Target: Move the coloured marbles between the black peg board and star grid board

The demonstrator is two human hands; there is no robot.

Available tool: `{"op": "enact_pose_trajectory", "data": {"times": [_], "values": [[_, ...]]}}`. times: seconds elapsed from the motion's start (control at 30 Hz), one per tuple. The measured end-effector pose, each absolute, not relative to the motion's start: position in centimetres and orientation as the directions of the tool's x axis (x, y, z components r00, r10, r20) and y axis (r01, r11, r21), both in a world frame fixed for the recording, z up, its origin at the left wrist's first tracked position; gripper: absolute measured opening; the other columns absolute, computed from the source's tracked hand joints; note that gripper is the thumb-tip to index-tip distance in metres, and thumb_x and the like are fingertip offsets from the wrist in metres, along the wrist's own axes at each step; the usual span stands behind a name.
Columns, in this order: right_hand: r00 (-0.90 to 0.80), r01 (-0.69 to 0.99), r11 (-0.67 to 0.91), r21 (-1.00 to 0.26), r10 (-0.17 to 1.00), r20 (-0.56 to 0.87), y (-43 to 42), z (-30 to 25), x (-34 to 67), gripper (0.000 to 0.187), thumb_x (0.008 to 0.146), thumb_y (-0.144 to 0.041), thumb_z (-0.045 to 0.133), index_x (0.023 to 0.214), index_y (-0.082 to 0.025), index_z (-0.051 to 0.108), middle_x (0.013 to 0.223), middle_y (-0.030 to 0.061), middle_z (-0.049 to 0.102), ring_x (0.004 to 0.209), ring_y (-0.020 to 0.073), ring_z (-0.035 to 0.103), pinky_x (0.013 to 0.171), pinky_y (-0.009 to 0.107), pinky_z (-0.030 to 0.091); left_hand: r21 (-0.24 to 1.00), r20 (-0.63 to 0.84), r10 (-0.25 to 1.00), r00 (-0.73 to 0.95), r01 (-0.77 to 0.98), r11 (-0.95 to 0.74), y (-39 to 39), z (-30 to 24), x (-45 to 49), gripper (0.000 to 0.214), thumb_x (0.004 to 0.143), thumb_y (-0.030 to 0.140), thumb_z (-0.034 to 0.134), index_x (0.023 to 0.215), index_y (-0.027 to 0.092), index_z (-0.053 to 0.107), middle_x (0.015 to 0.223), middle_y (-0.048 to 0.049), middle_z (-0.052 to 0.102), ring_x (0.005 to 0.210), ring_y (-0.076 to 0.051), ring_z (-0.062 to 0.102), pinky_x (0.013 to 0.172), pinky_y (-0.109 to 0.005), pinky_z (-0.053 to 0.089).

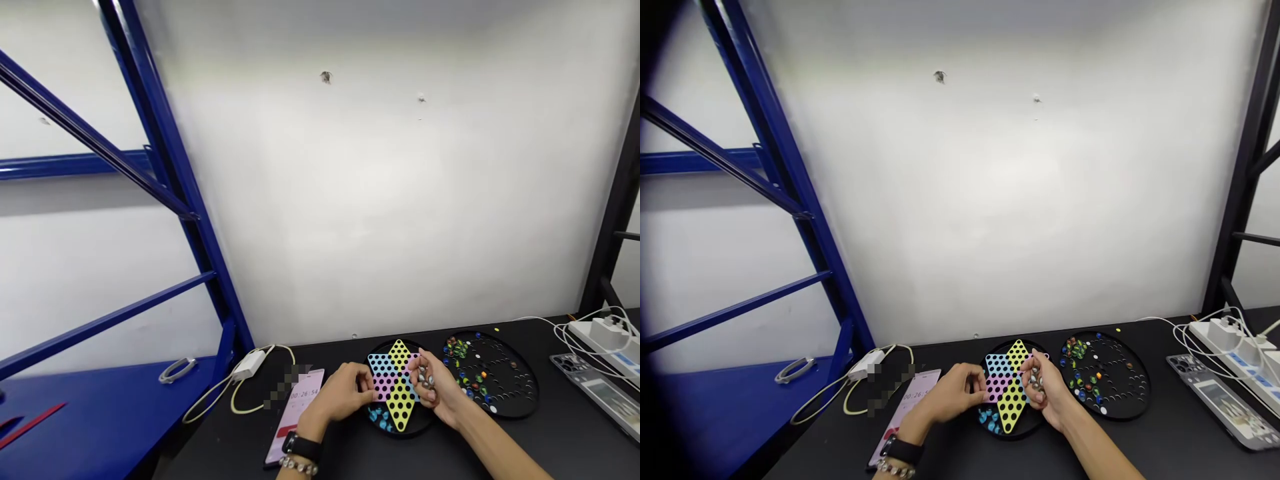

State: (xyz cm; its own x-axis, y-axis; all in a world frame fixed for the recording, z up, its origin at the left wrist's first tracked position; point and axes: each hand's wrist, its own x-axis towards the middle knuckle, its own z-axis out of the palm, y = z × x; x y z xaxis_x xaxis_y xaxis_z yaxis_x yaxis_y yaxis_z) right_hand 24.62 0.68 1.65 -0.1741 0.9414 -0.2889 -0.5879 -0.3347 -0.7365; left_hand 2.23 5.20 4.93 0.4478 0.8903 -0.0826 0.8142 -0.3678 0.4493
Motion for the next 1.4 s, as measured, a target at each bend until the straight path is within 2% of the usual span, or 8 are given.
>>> {"op": "enact_pose_trajectory", "data": {"times": [0.2,0.4,0.6,0.9,1.1,1.23,1.3,1.4], "values": [[-0.157,-0.595,-0.327,-0.735,0.943,-0.292,0.6,2.0,24.4,0.040,0.082,-0.055,0.059,0.073,-0.017,0.056,0.051,-0.0059,0.054,0.029,0.0001,0.025,0.036,0.018,0.004,0.306,0.111,0.993,-0.048,0.952,0.011,10.2,5.1,0.9,0.038,0.094,0.027,0.038,0.126,0.015,0.055,0.131,-0.0165,0.057,0.111,-0.029,0.061,0.089,-0.039,0.045],[-0.135,-0.587,-0.321,-0.744,0.944,-0.301,0.8,1.9,24.6,0.043,0.080,-0.058,0.061,0.072,-0.017,0.057,0.051,-0.0058,0.054,0.029,-0.0002,0.024,0.036,0.018,0.005,0.256,0.026,0.984,-0.177,0.952,0.165,14.7,3.5,0.9,0.043,0.089,0.045,0.052,0.108,0.009,0.065,0.114,-0.0225,0.065,0.105,-0.039,0.064,0.085,-0.044,0.047],[-0.143,-0.592,-0.307,-0.745,0.950,-0.277,1.1,1.8,24.9,0.042,0.081,-0.058,0.060,0.073,-0.017,0.057,0.053,-0.0055,0.055,0.029,-0.0003,0.024,0.036,0.019,0.006,0.308,0.054,0.972,-0.229,0.930,0.201,15.3,2.7,1.9,0.034,0.090,0.038,0.050,0.102,0.011,0.067,0.110,-0.0232,0.067,0.104,-0.040,0.064,0.084,-0.045,0.047],[-0.215,-0.609,-0.377,-0.697,0.925,-0.313,1.0,1.8,24.7,0.040,0.086,-0.054,0.053,0.073,-0.017,0.057,0.052,-0.0049,0.054,0.029,0.0006,0.024,0.035,0.017,0.005,0.543,0.296,0.935,0.196,0.771,-0.333,7.5,6.2,9.1,0.027,0.093,0.037,0.047,0.111,0.027,0.064,0.104,-0.0003,0.071,0.088,-0.015,0.067,0.083,-0.024,0.049],[-0.025,-0.581,-0.280,-0.765,0.945,-0.327,1.7,1.2,25.1,0.042,0.084,-0.061,0.052,0.069,-0.021,0.048,0.046,-0.0094,0.040,0.030,0.0024,0.019,0.036,0.018,0.008,0.583,0.447,0.753,0.482,0.482,-0.654,1.6,6.3,12.9,0.032,0.081,0.018,0.054,0.111,0.025,0.061,0.113,-0.0034,0.065,0.105,-0.021,0.060,0.094,-0.033,0.045],[0.313,0.014,0.013,-1.000,0.950,0.016,2.4,1.3,28.7,0.051,0.081,-0.063,0.055,0.056,-0.022,0.037,0.046,-0.0064,0.036,0.038,0.0065,0.027,0.043,0.023,0.018,0.540,0.344,0.842,0.416,0.646,-0.540,2.0,5.3,10.2,0.022,0.089,0.032,0.049,0.107,0.024,0.059,0.112,-0.0061,0.063,0.105,-0.024,0.059,0.092,-0.037,0.045],[0.360,0.504,0.012,-0.863,0.906,0.222,2.4,1.3,31.2,0.047,0.085,-0.053,0.056,0.053,-0.022,0.040,0.052,-0.0015,0.045,0.048,0.0117,0.040,0.051,0.026,0.024,0.479,0.189,0.887,0.422,0.749,-0.458,2.3,4.6,8.3,0.036,0.083,0.046,0.057,0.112,0.024,0.060,0.119,-0.0079,0.060,0.112,-0.029,0.055,0.095,-0.043,0.043],[0.333,0.839,-0.171,-0.517,0.912,0.238,2.1,0.9,34.2,0.033,0.092,-0.039,0.045,0.064,-0.022,0.053,0.071,0.0055,0.061,0.063,0.0190,0.054,0.059,0.030,0.028,0.444,-0.035,0.858,0.512,0.777,-0.446,2.4,3.9,6.3,0.083,0.064,0.062,0.073,0.135,0.026,0.050,0.143,-0.0116,0.045,0.133,-0.038,0.037,0.109,-0.052,0.029]]}}
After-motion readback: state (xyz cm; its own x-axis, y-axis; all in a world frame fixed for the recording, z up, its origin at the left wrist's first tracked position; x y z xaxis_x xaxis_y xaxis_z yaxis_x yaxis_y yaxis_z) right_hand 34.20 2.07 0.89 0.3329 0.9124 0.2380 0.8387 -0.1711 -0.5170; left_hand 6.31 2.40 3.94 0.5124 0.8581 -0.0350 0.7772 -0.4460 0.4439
